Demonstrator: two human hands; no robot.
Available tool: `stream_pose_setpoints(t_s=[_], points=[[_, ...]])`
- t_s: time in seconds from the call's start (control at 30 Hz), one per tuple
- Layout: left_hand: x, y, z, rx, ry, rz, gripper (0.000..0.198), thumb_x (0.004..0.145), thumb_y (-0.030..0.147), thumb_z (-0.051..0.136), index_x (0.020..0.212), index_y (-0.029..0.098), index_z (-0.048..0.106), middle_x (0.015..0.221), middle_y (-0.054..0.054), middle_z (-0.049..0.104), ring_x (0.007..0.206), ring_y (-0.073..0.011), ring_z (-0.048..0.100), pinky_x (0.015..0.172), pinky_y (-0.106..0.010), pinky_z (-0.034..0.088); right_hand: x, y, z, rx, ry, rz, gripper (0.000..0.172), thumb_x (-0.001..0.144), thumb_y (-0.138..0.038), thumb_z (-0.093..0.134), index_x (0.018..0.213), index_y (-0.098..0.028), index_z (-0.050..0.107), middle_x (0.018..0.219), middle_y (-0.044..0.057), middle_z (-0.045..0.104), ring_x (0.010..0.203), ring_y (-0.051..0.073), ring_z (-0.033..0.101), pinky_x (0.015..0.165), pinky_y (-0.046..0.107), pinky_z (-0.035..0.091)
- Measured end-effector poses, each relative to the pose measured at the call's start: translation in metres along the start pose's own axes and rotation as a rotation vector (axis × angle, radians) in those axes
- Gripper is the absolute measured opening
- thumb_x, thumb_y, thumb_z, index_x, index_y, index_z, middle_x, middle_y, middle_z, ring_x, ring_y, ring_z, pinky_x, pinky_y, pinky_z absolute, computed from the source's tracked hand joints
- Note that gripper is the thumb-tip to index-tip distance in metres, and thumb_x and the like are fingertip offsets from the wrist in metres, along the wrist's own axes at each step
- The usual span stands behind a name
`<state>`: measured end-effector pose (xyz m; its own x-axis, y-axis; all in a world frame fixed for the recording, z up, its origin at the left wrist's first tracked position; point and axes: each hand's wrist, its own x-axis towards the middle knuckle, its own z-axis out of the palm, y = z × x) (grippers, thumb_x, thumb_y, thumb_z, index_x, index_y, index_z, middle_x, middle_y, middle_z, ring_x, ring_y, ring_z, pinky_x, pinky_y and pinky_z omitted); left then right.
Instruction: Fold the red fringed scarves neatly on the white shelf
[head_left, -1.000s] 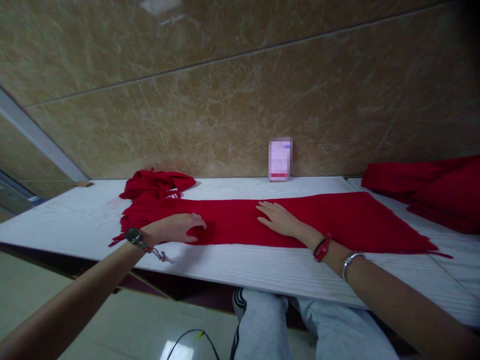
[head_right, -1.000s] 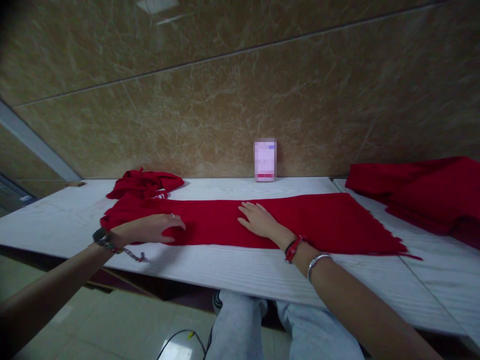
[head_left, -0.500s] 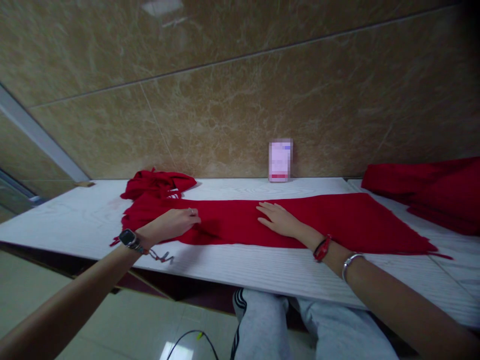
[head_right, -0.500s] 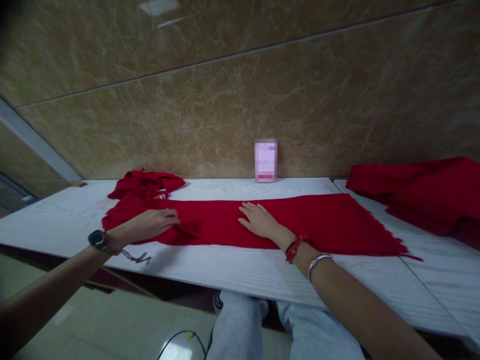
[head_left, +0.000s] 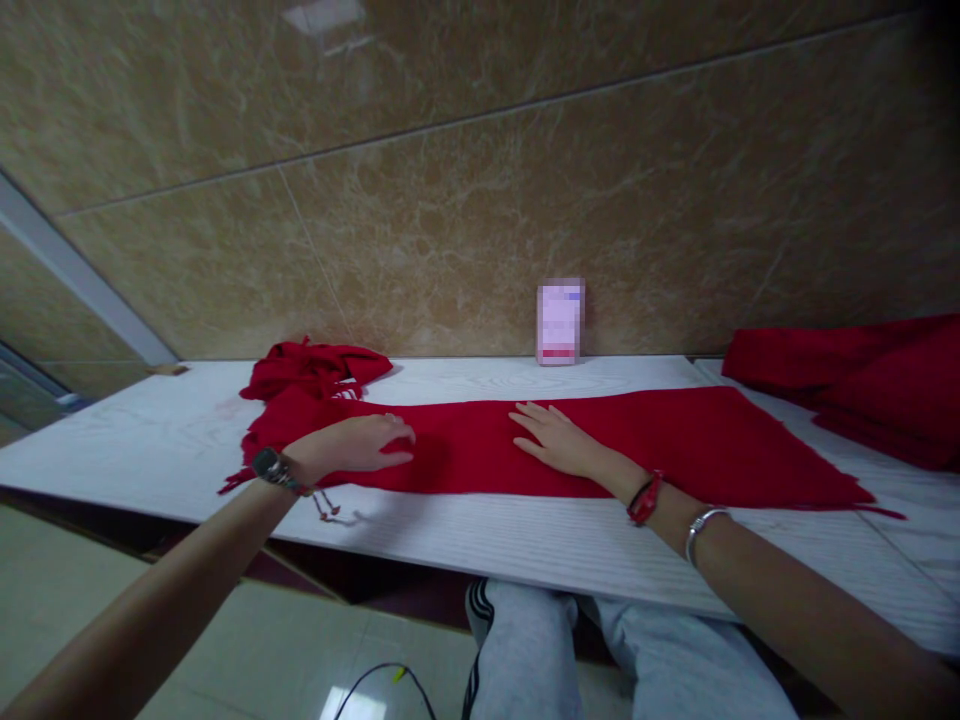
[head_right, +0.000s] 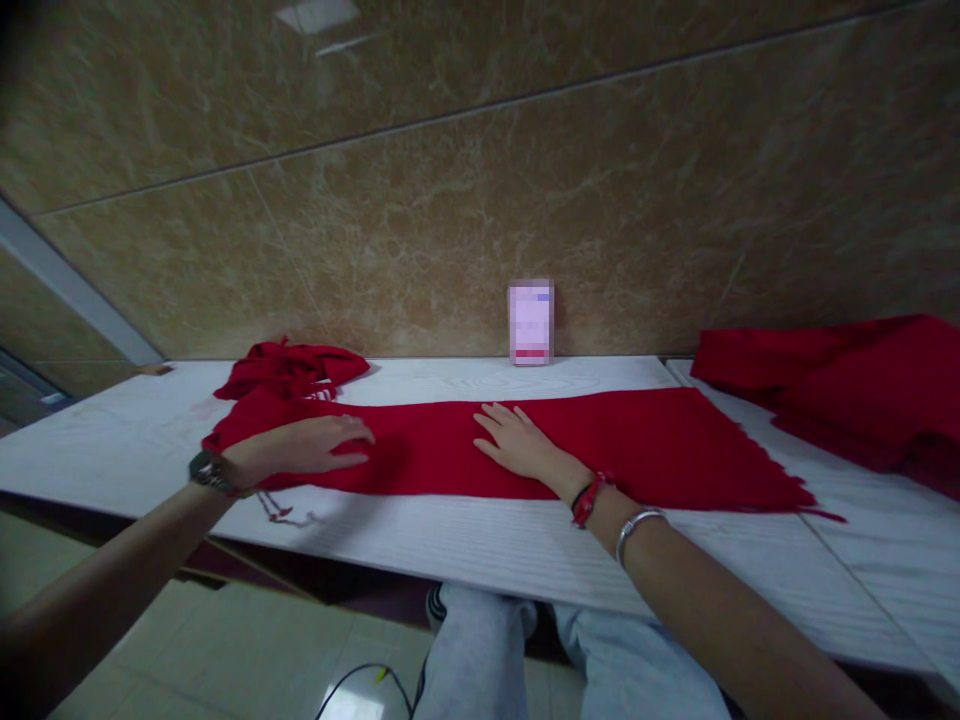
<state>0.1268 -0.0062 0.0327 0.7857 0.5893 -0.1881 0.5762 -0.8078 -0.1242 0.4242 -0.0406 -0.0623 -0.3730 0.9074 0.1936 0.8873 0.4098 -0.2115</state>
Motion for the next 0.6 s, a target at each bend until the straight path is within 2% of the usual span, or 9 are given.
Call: stream_pose_setpoints(t_s=[0.07,0.13,0.23,0.33,0.47,0.53,0.6], points=[[0.024,0.005,0.004,-0.054,0.150,0.004,0.035,0.093,0.033,0.033,0.114,0.015,0.054,0.117,-0.009,0.057,0.107,-0.0176,0.052,0.094,-0.028,0.037,-0.002,-0.002,-0.003,0.001,0.003,-0.039,0.054,0.091,-0.045,0.031,0.136,-0.018,0.037,0.144,0.011,0.031,0.134,0.024,0.022,0.108,0.048,0.017],[0.046,0.011,0.018,-0.084,0.214,-0.043,0.040,0.094,0.033,0.030,0.127,0.015,0.045,0.135,-0.012,0.043,0.123,-0.0195,0.039,0.101,-0.033,0.030,-0.003,-0.003,-0.004,-0.006,-0.022,-0.059,0.054,0.091,-0.048,0.029,0.137,-0.022,0.036,0.145,0.009,0.030,0.134,0.025,0.020,0.107,0.051,0.014],[0.063,0.011,0.047,-0.120,0.108,-0.184,0.048,0.093,0.043,0.029,0.138,0.026,0.030,0.147,-0.007,0.024,0.134,-0.0268,0.019,0.104,-0.048,0.022,-0.004,-0.004,-0.005,-0.032,-0.075,-0.041,0.056,0.090,-0.052,0.027,0.137,-0.023,0.035,0.145,0.007,0.030,0.134,0.025,0.020,0.107,0.051,0.015],[0.058,-0.002,0.064,-0.139,0.055,-0.310,0.053,0.093,0.048,0.024,0.142,0.030,0.019,0.149,-0.006,0.016,0.135,-0.0322,0.014,0.101,-0.058,0.020,-0.004,-0.003,-0.005,-0.052,-0.094,-0.034,0.058,0.089,-0.053,0.028,0.138,-0.022,0.034,0.146,0.007,0.028,0.134,0.026,0.020,0.107,0.050,0.016],[0.049,-0.009,0.063,-0.060,0.055,-0.404,0.051,0.094,0.042,0.024,0.140,0.022,0.028,0.147,-0.014,0.019,0.133,-0.0374,0.017,0.096,-0.063,0.022,-0.003,-0.002,-0.003,-0.048,-0.065,-0.038,0.057,0.089,-0.053,0.027,0.137,-0.023,0.036,0.145,0.007,0.031,0.134,0.025,0.022,0.107,0.049,0.016],[0.055,0.001,0.059,-0.026,0.113,-0.383,0.050,0.094,0.040,0.025,0.138,0.018,0.032,0.147,-0.015,0.019,0.134,-0.0355,0.016,0.100,-0.060,0.022,-0.003,-0.001,-0.002,-0.038,-0.054,-0.041,0.058,0.089,-0.054,0.027,0.137,-0.023,0.037,0.144,0.007,0.032,0.134,0.025,0.023,0.108,0.049,0.015],[0.068,0.017,0.057,-0.032,0.191,-0.304,0.050,0.094,0.038,0.025,0.139,0.016,0.030,0.148,-0.014,0.017,0.135,-0.0304,0.014,0.104,-0.052,0.020,-0.003,-0.001,-0.001,-0.032,-0.048,-0.038,0.058,0.089,-0.054,0.028,0.137,-0.022,0.036,0.144,0.008,0.032,0.134,0.024,0.023,0.108,0.049,0.015]])
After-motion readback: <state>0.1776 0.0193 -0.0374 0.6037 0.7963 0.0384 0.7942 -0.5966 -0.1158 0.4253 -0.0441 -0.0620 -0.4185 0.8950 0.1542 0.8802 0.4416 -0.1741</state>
